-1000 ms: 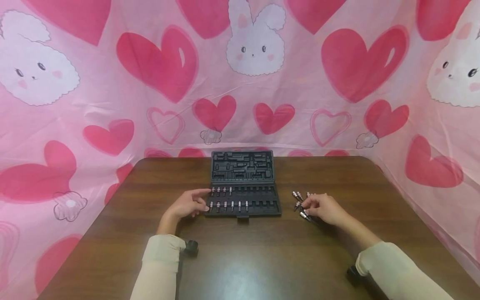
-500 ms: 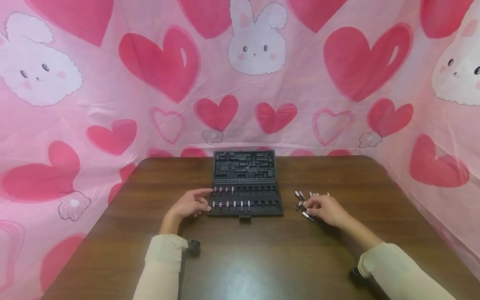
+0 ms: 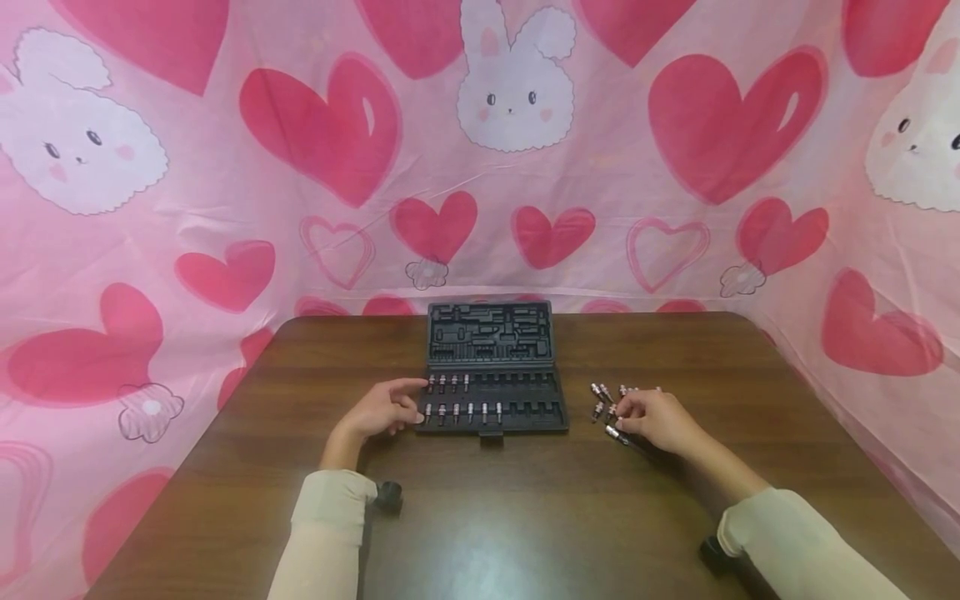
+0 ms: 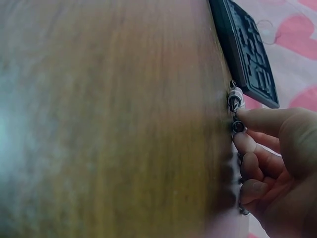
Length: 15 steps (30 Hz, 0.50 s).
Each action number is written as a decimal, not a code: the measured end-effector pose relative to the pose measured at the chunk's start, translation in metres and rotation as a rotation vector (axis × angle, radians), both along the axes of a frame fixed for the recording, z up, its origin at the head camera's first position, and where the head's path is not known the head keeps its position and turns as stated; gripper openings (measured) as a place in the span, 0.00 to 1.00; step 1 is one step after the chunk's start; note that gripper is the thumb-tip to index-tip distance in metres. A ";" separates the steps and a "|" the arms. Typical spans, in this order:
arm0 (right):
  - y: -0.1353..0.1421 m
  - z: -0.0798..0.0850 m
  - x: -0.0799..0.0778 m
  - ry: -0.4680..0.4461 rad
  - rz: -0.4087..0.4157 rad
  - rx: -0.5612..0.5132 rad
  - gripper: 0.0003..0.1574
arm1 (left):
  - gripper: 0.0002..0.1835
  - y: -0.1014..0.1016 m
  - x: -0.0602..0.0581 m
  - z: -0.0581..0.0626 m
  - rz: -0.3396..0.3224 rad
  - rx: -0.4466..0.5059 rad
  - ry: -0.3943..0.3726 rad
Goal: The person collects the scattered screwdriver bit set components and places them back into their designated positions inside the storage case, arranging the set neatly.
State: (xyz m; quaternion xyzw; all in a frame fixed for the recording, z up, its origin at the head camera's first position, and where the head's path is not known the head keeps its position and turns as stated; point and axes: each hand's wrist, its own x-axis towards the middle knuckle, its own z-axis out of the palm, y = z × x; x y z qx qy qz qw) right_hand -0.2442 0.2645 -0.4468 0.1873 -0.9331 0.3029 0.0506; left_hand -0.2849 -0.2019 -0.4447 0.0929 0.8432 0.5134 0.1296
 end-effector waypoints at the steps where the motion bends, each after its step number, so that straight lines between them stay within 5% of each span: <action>1: 0.000 0.000 0.000 0.001 -0.002 0.004 0.08 | 0.32 0.000 0.000 0.000 0.000 0.000 -0.002; 15: -0.001 0.003 0.001 -0.017 -0.056 -0.008 0.12 | 0.32 0.000 -0.001 -0.001 0.010 -0.019 0.005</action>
